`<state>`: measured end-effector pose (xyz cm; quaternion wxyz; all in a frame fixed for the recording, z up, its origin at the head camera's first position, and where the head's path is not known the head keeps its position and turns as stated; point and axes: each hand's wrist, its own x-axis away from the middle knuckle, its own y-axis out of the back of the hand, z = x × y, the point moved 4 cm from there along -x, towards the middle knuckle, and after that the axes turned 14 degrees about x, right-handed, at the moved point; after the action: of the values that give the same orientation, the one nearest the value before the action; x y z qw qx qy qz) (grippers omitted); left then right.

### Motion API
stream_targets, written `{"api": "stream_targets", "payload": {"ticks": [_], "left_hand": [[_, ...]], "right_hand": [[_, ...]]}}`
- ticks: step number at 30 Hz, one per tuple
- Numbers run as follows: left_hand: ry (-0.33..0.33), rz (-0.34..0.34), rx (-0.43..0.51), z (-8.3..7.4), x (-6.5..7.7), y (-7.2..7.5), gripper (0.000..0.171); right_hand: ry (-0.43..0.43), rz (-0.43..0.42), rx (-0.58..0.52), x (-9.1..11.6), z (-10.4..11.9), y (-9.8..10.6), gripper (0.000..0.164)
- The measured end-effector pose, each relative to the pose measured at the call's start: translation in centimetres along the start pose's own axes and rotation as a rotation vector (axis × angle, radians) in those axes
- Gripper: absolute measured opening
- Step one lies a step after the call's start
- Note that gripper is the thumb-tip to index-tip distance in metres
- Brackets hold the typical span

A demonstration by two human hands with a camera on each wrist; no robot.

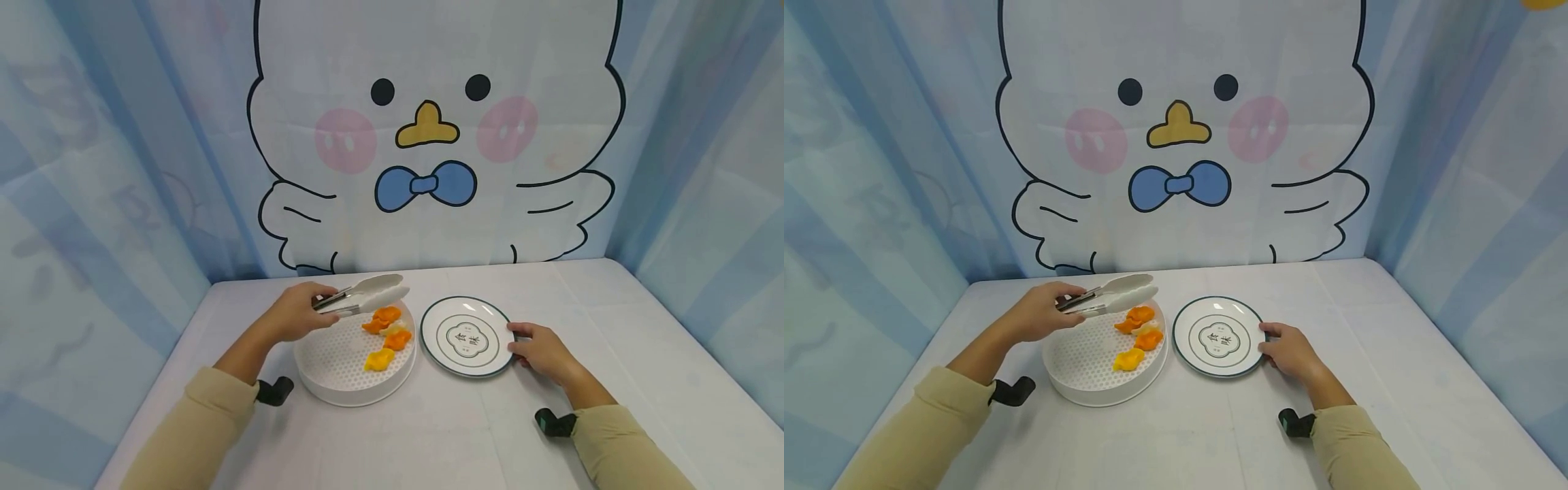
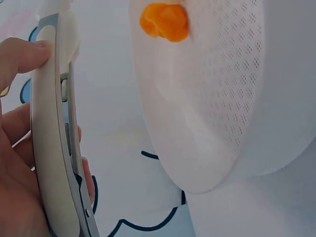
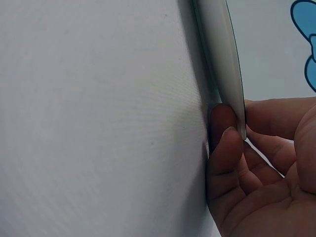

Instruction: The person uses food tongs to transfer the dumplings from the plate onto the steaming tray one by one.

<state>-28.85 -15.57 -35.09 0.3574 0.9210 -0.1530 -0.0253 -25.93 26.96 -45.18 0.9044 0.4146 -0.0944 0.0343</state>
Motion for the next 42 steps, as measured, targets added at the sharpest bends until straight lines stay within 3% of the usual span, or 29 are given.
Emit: {"api": "stream_targets", "payload": {"ticks": [7,19,29,34,42], "left_hand": [[-0.062,-0.011,0.040,-1.1,0.9,-0.8,0.059],[-0.100,-0.039,0.090,-2.2,1.9,-1.9,0.064],[-0.037,-0.066,0.144,-2.9,2.9,-3.8,0.062],[-0.039,-0.085,0.159,-3.2,3.4,-4.8,0.062],[-0.144,-0.118,0.109,-3.9,4.4,-6.6,0.060]], "right_hand": [[0.013,-0.006,0.006,-0.1,-0.1,0.1,0.053],[-0.001,0.002,0.006,-0.1,-0.3,-0.1,0.054],[0.006,-0.004,0.008,0.0,-0.3,-0.1,0.054],[0.005,-0.002,0.007,0.1,-0.2,-0.1,0.054],[0.000,-0.001,0.001,0.0,-0.1,0.0,0.054]]}}
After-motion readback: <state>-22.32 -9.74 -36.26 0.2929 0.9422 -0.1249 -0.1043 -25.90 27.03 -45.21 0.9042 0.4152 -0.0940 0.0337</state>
